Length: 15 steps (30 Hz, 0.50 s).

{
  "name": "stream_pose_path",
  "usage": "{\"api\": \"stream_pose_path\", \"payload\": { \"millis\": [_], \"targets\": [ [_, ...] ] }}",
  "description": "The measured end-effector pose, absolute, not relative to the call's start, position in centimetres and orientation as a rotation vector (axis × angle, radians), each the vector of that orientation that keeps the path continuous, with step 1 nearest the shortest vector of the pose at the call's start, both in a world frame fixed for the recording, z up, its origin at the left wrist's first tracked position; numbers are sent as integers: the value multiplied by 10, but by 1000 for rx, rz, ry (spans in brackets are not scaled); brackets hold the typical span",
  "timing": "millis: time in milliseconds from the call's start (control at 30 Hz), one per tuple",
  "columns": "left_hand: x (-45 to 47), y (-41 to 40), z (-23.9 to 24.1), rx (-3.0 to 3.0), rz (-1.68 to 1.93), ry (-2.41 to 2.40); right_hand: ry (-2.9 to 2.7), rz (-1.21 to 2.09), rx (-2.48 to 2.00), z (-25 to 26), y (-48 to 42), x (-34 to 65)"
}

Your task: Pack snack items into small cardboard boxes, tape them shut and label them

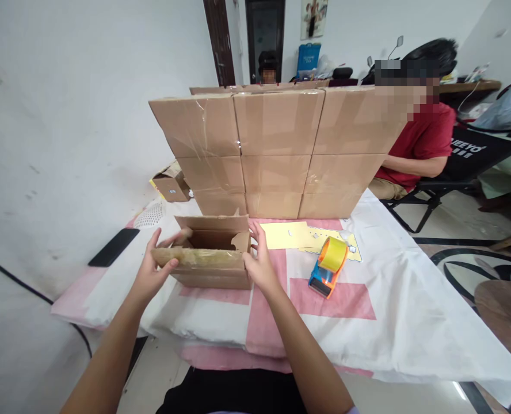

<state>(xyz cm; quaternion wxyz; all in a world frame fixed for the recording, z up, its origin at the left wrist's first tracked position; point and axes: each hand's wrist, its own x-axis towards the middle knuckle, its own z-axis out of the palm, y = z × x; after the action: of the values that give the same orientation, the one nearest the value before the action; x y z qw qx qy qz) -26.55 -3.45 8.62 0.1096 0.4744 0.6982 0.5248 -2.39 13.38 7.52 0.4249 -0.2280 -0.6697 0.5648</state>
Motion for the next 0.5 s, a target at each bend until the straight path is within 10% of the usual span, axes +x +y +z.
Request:
{"api": "stream_pose_path", "payload": {
  "millis": [300,500],
  "targets": [
    [-252,-23,91,1535,1549,2326,-1667,1332,-508,68,138,-23],
    [-224,-28,110,2098,788,2451,-1818,1138,-510,76,130,-13]
  ]
}}
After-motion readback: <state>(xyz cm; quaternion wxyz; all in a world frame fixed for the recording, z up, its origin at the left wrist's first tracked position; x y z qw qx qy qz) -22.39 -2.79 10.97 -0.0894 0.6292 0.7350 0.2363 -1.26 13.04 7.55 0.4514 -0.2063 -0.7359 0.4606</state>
